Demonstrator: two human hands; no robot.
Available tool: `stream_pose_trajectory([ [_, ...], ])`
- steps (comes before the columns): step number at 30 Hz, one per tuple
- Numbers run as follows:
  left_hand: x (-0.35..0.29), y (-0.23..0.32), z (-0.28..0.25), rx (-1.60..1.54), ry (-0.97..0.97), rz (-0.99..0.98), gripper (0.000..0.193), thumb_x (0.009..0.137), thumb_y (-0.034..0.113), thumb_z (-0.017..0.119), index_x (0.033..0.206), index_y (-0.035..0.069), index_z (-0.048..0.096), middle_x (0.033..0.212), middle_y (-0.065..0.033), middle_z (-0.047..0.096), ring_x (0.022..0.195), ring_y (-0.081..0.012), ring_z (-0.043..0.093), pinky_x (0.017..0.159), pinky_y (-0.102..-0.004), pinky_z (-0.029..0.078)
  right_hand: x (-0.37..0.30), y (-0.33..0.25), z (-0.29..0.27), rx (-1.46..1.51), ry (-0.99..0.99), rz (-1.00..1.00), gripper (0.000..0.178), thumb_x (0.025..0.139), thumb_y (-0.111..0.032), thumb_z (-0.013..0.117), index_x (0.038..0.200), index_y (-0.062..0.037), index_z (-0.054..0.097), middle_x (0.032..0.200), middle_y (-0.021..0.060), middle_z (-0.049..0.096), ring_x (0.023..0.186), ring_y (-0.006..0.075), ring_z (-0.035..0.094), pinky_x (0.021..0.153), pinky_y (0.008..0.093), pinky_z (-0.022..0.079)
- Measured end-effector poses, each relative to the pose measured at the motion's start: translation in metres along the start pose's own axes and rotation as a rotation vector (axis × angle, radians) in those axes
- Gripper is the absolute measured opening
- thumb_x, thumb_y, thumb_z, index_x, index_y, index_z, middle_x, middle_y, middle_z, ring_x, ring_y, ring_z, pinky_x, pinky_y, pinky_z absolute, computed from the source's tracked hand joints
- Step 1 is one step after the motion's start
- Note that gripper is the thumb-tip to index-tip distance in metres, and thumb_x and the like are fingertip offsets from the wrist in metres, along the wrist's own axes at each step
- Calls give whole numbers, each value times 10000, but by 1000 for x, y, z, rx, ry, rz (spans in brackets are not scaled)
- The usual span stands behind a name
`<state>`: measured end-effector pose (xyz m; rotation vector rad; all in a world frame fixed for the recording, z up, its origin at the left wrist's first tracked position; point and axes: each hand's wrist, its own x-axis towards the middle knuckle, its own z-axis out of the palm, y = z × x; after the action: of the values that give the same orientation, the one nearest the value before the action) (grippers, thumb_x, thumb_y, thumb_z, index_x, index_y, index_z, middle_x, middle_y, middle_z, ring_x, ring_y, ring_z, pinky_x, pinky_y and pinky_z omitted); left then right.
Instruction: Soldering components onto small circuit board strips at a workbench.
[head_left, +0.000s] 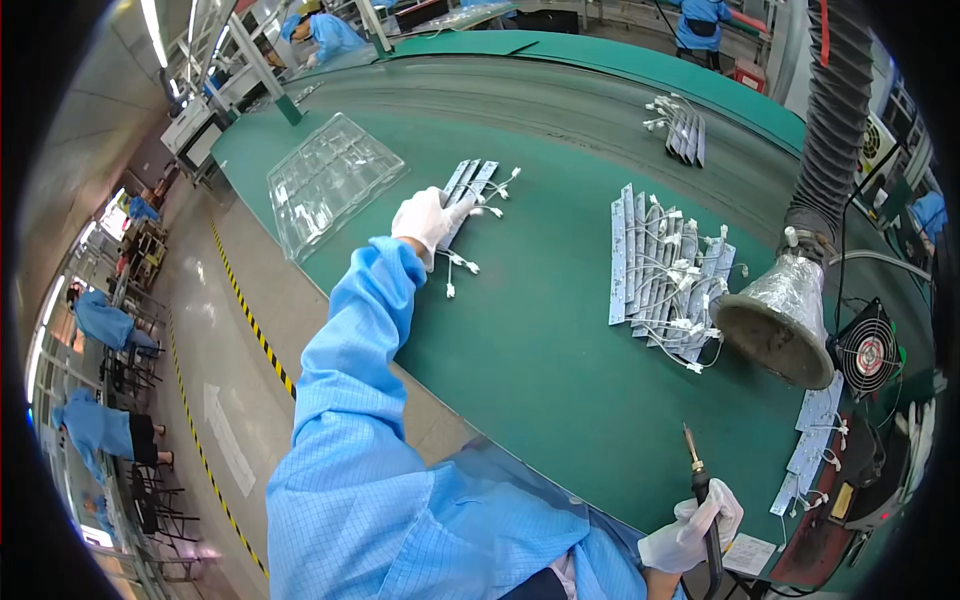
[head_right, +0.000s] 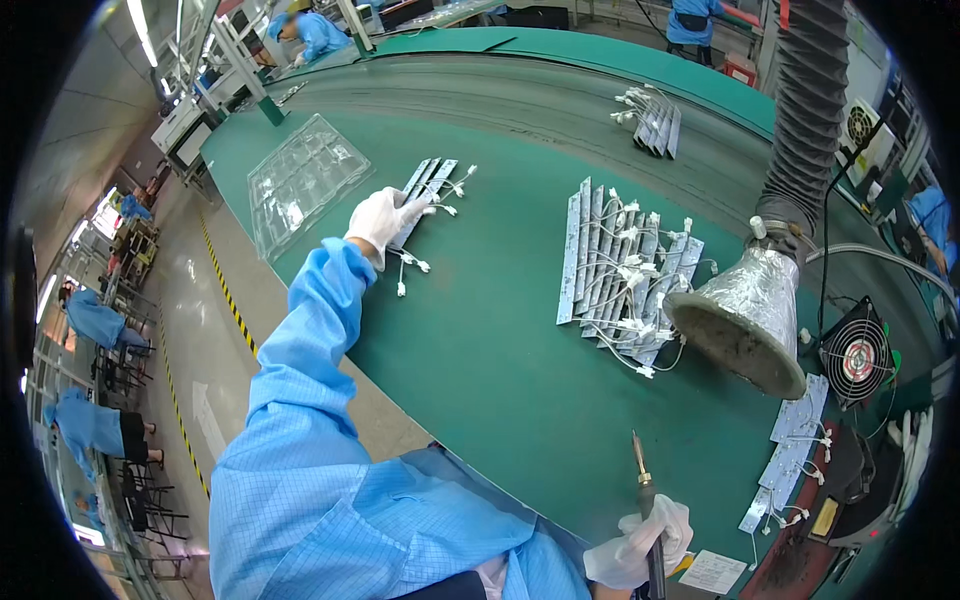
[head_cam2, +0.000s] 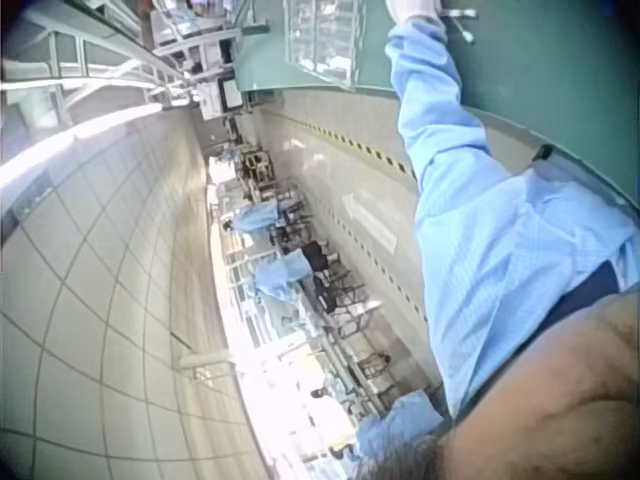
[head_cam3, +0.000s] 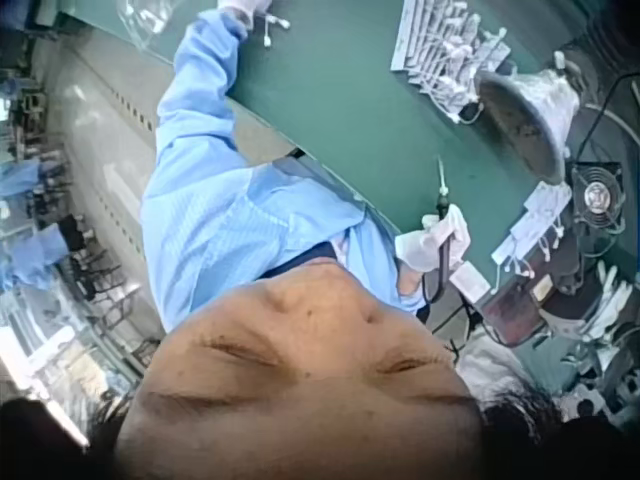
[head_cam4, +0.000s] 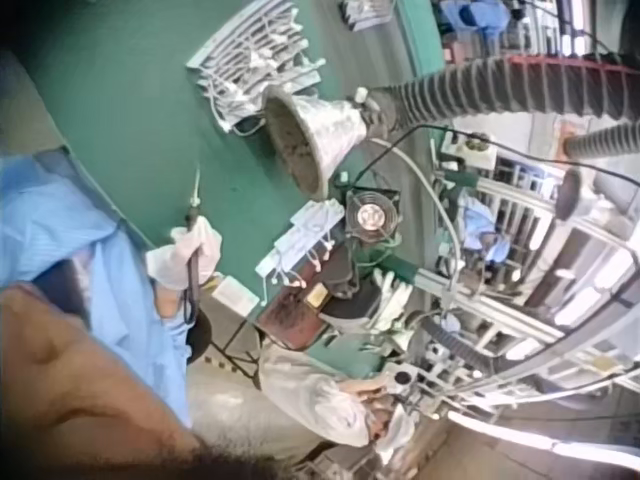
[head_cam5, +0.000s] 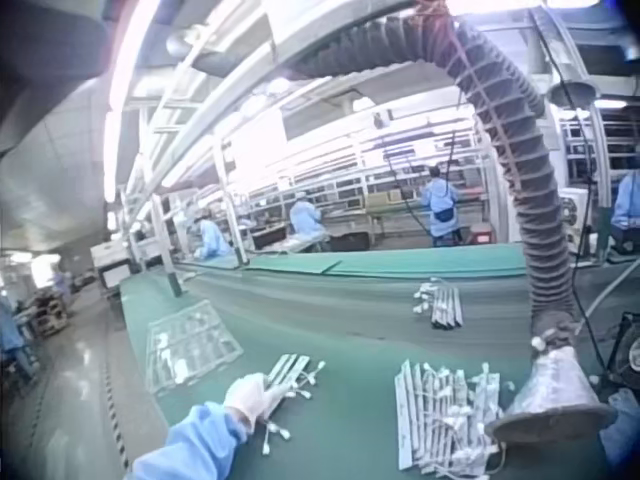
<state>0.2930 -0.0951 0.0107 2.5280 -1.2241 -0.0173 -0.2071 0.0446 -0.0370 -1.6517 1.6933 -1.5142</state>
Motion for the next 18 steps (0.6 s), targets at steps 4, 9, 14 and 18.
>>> stream_pose_trajectory([
  [4, -18, 11, 4, 96, 54, -36, 518, 804, 451, 627, 1086, 18, 583, 1119, -209, 605, 1036, -366, 587, 878, -422, 477, 6, -22, -2, 61, -137, 213, 200, 921, -82, 450, 1004, 44, 583, 897, 136, 572, 787, 246, 550, 685, 351, 449],
  [9, 3, 17, 19, 180, 164, -144, 433, 830, 386, 583, 1112, 58, 578, 1143, -159, 593, 1060, -347, 575, 889, -436, 481, 14, -10, -5, -201, 30, -496, 205, 934, -89, 445, 987, 58, 577, 921, 147, 564, 558, 165, 482, 608, 299, 440],
  [14, 27, -22, -4, 217, 63, -181, 408, 841, 400, 576, 1095, 82, 603, 1076, -162, 624, 1028, -332, 599, 891, -446, 475, 13, -7, -39, 40, -28, -18, 206, 945, -83, 445, 1060, 55, 547, 922, 153, 560, 662, 176, 510, 634, 315, 444],
  [18, 13, 23, -39, 320, 406, 189, 206, 828, 208, 567, 977, 99, 659, 1016, -128, 651, 985, -339, 613, 828, -437, 500, 14, 3, -50, -193, 6, -194, 180, 931, -64, 501, 1069, 36, 559, 888, 123, 555, 669, 168, 498, 620, 305, 438],
])
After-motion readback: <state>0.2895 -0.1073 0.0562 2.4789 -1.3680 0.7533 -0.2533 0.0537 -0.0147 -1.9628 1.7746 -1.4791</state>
